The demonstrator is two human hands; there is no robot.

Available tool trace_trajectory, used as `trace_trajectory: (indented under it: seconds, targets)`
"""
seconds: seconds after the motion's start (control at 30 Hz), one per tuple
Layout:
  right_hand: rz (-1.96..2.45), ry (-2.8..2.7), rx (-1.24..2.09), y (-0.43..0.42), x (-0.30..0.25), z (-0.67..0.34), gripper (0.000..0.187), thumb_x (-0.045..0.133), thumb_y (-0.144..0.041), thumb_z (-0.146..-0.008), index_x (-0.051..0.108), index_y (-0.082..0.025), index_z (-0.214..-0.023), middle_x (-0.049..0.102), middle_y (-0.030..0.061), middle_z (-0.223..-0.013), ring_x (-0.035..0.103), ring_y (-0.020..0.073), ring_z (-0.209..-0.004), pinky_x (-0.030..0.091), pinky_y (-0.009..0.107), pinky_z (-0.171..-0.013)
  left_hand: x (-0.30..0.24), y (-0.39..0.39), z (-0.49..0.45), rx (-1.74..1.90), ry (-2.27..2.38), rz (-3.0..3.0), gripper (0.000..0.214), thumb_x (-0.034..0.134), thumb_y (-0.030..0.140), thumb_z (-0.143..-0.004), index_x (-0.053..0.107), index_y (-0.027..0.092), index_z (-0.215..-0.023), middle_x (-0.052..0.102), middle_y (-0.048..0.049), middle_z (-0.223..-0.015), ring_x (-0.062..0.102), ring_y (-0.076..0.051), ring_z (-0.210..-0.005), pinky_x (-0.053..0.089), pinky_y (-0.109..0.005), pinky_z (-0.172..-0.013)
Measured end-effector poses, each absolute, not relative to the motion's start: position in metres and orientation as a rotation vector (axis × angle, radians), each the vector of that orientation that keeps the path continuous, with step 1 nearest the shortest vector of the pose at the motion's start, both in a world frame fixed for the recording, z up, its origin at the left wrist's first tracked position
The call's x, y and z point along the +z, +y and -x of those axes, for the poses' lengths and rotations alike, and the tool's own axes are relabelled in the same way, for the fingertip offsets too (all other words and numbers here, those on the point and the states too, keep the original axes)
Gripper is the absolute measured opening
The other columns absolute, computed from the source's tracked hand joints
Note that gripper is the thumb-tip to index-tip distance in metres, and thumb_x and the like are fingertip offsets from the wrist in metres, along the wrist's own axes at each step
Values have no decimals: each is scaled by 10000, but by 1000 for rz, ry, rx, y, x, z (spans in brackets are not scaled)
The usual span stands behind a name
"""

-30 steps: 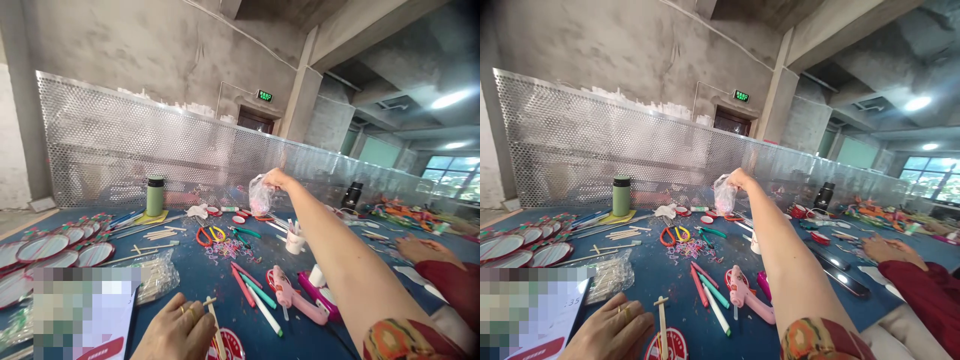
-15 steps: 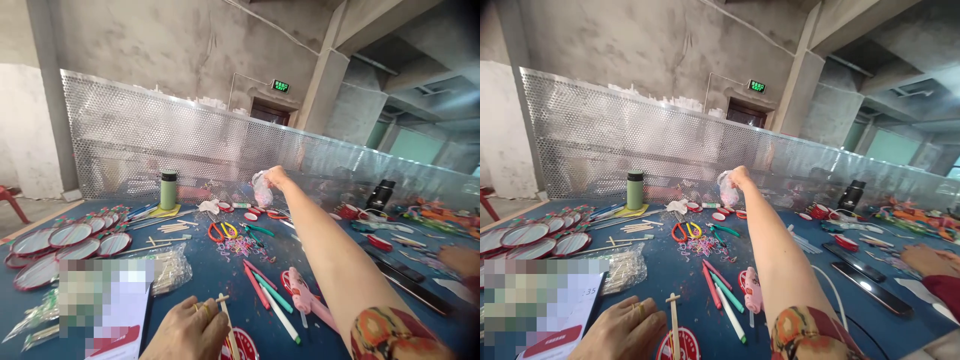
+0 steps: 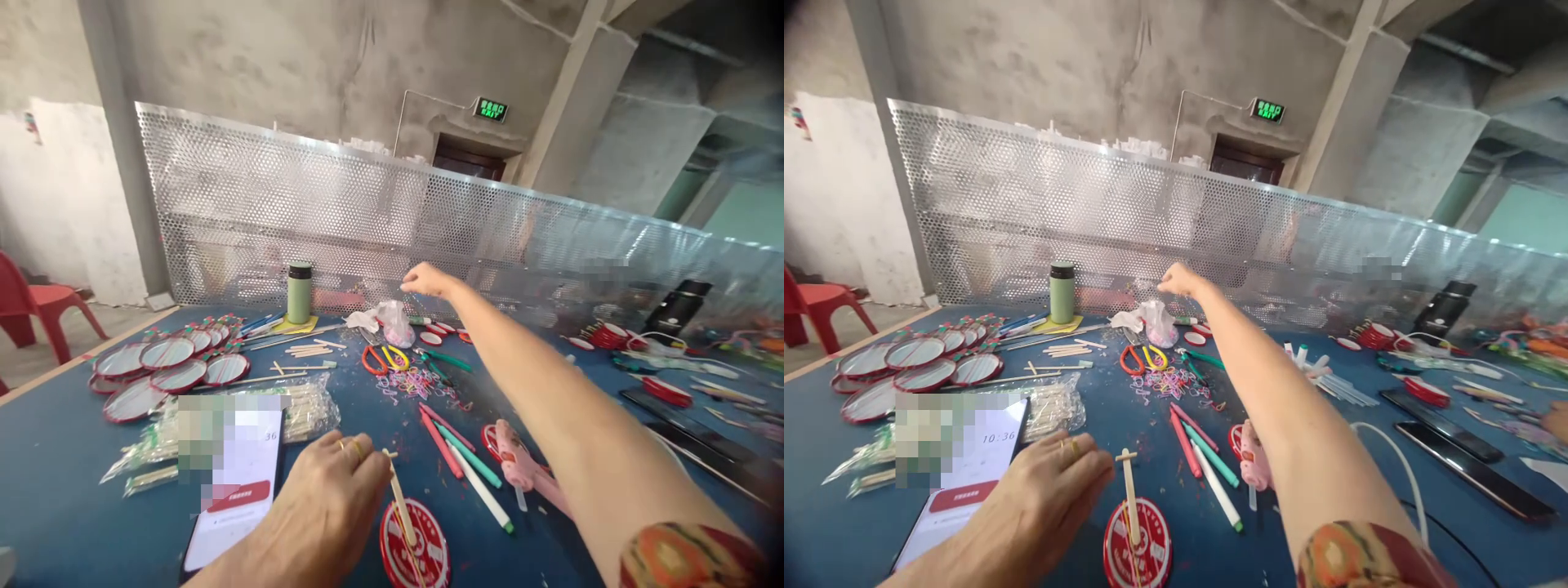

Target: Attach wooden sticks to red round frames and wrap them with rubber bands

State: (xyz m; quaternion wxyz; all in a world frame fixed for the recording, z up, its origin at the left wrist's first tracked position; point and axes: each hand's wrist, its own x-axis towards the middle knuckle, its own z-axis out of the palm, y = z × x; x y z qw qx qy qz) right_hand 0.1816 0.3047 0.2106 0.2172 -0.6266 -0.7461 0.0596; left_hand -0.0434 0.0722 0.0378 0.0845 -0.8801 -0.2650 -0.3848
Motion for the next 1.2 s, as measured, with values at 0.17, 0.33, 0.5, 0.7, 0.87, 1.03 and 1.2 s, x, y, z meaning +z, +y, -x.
trace_trajectory:
  seconds: [0.17,0.33,0.5,0.7,0.87,1.03,1.2]
  targets:
    - [1594,-2358,-246,241,247,-130,93,674,-198,-783,721,-118,-783,692,59,-806,632,198,-874,433,286,-780,43,72,49,-1123,-992,2676,254,403,170,-985,626,178,-862,606,-25,-747,589,-181,-678,445,-326,-651]
    - [1509,-2596,-526,104,195,-106,191,572,-190,-880,647,-150,-710,636,54,-659,638,207,-729,450,341,-732,47,73,52,-1172,-1075,2654,239,438,182,-982,644,176,-860,604,-18,-732,592,-171,-689,427,-308,-647]
    - [1317,-2609,-324,4,99,-155,179,534,-194,-943,619,-216,-787,678,12,-734,639,172,-641,470,296,-622,54,69,56,-1216,-1069,2648,232,445,186,-983,651,174,-877,605,-22,-748,592,-173,-701,427,-314,-658]
    - [1372,-2237,-387,-9,30,-172,539,729,-378,-798,540,-177,-1262,697,129,-1137,672,304,-1023,568,404,-823,52,70,54,-1233,-1053,2644,231,446,184,-983,655,171,-885,608,-23,-749,591,-168,-695,432,-315,-662]
    - [1469,-2179,-357,-6,8,-152,856,848,-408,-611,470,-139,-1331,682,168,-1112,665,356,-973,590,472,-793,51,70,53,-1195,-1046,2639,241,445,185,-983,656,168,-868,607,-25,-739,582,-170,-688,434,-319,-657]
    - [1447,-2163,-404,-3,1,-154,811,816,-350,-641,439,-157,-1333,682,146,-1032,670,326,-902,598,455,-748,50,71,52,-1167,-1026,2649,268,421,191,-992,663,165,-880,609,-30,-740,582,-170,-679,437,-322,-646]
    - [1398,-2180,-435,-1,0,-159,755,764,-316,-703,412,-166,-1354,685,140,-1065,667,322,-933,581,437,-775,46,74,52,-1107,-1049,2665,280,414,209,-998,659,168,-868,603,-28,-736,571,-168,-669,436,-329,-653]
